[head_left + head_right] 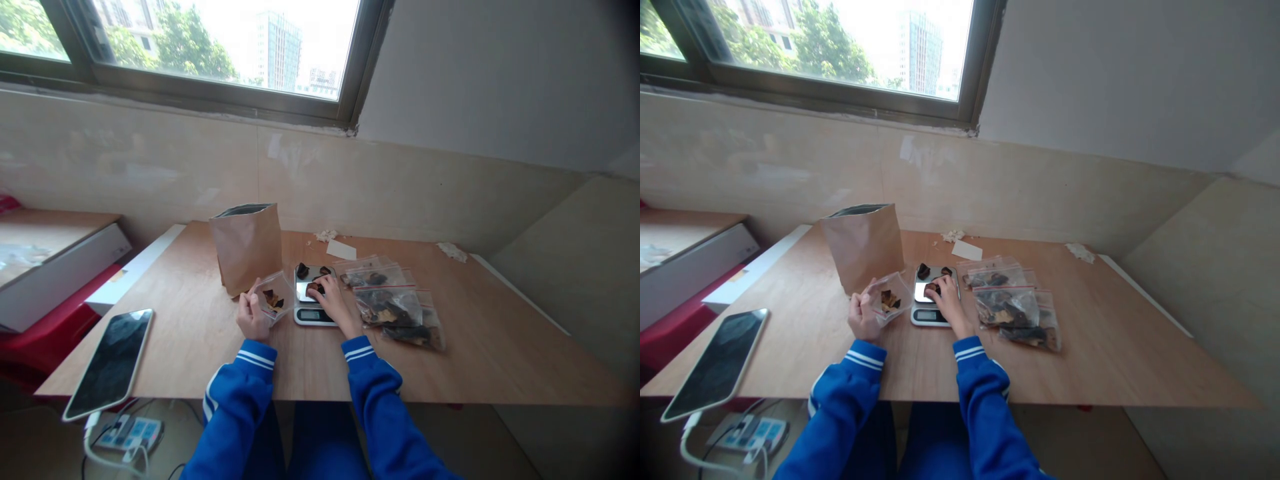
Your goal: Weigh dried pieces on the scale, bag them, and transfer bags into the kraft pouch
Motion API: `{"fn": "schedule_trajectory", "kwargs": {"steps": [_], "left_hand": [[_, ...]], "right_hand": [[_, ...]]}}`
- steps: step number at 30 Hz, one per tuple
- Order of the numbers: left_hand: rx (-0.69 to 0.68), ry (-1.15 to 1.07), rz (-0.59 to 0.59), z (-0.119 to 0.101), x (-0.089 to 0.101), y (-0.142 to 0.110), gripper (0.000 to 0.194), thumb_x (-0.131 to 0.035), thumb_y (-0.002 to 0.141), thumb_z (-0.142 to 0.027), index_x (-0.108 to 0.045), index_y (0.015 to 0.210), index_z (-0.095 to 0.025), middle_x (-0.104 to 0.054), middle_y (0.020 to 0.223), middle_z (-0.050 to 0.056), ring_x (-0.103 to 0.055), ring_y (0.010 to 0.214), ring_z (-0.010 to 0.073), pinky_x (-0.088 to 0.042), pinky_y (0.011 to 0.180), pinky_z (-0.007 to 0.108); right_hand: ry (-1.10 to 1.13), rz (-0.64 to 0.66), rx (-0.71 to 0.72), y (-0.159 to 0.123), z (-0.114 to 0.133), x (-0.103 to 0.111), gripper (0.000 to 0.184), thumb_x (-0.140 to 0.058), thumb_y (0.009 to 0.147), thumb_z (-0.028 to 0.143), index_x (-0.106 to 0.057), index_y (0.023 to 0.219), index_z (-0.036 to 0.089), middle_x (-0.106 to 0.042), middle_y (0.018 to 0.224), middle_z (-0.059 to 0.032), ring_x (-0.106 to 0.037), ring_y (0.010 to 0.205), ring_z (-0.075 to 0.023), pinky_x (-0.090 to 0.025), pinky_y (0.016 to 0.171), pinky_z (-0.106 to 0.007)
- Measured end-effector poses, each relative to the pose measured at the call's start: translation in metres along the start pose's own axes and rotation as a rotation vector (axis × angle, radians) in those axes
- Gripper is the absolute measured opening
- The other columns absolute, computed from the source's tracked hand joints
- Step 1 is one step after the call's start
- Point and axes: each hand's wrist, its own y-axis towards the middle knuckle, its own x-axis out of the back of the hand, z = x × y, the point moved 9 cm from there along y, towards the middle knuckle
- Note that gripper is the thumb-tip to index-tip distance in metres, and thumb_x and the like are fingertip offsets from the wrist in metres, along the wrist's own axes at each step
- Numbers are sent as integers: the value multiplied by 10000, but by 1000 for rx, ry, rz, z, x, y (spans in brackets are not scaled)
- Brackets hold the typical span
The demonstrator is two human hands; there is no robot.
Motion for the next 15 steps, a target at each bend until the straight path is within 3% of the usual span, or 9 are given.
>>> {"fn": "schedule_trajectory", "kwargs": {"steps": [7,15], "left_hand": [[61,-4,9,-1,-1,0,301,-473,883,-435,-446,681,-213,-687,1196,131,-660,1048,230,-521,856,370],[84,2,11,2,-2,-1,298,-477,888,-447,-496,720,-202,-685,1200,121,-676,983,219,-527,805,348]], "right_hand": [[109,-50,6,3,0,12,111,-559,870,257,-644,829,198,-608,894,-66,-573,925,-238,-463,866,-377],[248,-205,-115,7,7,33,190,-519,885,332,-638,859,186,-661,899,-75,-621,847,-214,-481,793,-338]]}}
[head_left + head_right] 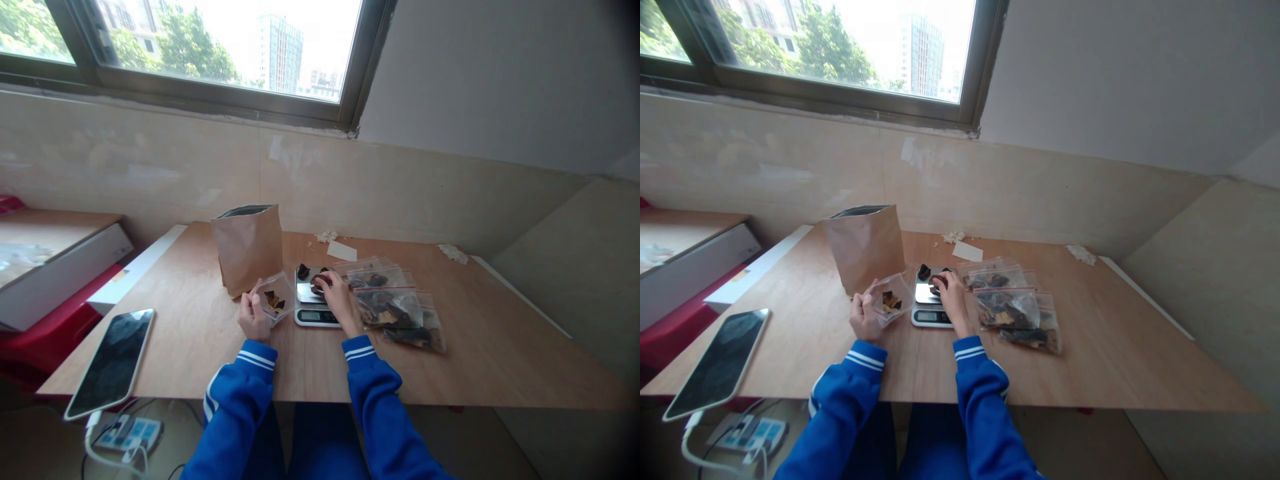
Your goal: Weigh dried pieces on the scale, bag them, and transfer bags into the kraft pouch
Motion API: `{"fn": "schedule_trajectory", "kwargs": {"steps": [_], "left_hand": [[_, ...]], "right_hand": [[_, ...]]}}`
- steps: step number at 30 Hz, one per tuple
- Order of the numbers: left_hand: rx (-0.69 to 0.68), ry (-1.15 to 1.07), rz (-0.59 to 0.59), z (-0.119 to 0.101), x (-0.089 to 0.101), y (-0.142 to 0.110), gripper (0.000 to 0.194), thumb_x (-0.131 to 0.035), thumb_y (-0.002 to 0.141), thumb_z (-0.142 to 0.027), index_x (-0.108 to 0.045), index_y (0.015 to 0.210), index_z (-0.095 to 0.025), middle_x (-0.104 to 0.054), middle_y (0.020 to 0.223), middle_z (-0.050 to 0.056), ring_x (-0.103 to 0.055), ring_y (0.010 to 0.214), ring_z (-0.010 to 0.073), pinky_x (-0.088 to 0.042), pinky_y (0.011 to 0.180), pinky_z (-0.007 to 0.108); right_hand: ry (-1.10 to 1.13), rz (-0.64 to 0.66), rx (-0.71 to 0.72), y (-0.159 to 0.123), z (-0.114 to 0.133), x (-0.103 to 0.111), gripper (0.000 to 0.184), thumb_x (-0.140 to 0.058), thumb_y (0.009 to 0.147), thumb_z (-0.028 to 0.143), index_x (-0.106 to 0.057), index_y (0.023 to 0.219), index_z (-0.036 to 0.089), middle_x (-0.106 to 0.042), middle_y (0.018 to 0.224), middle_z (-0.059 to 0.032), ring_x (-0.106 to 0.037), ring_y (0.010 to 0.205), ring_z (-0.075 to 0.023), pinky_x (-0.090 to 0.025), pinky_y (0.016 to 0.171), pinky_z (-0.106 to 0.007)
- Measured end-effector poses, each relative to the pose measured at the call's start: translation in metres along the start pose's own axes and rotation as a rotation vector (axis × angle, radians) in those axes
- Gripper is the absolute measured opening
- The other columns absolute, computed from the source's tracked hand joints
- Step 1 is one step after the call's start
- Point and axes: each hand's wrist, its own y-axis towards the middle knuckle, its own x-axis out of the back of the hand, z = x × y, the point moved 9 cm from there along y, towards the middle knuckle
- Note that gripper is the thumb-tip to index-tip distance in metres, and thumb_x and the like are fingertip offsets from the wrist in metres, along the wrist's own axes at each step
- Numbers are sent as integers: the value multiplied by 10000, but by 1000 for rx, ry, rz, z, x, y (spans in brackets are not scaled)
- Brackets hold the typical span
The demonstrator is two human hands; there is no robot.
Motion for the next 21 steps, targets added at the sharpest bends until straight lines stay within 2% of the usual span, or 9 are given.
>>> {"fn": "schedule_trajectory", "kwargs": {"steps": [5,9,14,16,18,21], "left_hand": [[5,-11,12,3,-1,0,305,-476,894,-464,-498,737,-204,-677,1216,126,-659,1041,222,-512,873,362],[4,-55,27,7,-3,1,326,-493,890,-463,-435,692,-210,-671,1226,135,-647,1083,233,-505,908,378],[40,-72,40,14,-3,2,301,-492,888,-468,-558,824,-181,-660,1233,162,-652,1087,250,-526,890,386],[37,-60,41,13,-2,2,310,-491,888,-467,-582,851,-173,-656,1239,163,-650,1095,254,-525,900,389],[30,-63,35,11,-2,2,307,-486,892,-460,-581,846,-172,-657,1238,164,-647,1102,255,-519,918,397],[-10,-95,3,5,-1,0,290,-479,901,-440,-546,803,-175,-666,1218,169,-646,1103,259,-514,936,422]], "right_hand": [[149,-54,-49,-1,30,-1,212,-557,875,381,-629,883,182,-678,868,-68,-635,802,-205,-494,749,-323],[353,104,-24,-9,71,-24,171,-605,859,356,-634,871,188,-683,875,-46,-653,826,-189,-514,754,-299],[373,318,47,-22,106,-47,111,-616,857,272,-649,919,187,-665,939,-40,-640,859,-164,-519,807,-297],[323,363,82,-25,108,-48,137,-626,851,264,-648,967,194,-651,965,-40,-629,874,-163,-518,824,-303],[292,347,103,-25,103,-43,155,-609,865,266,-642,1001,201,-643,989,-42,-622,899,-167,-514,836,-307],[237,181,93,-17,82,-25,170,-493,924,250,-638,997,198,-639,1017,-59,-615,927,-178,-507,837,-315]]}}
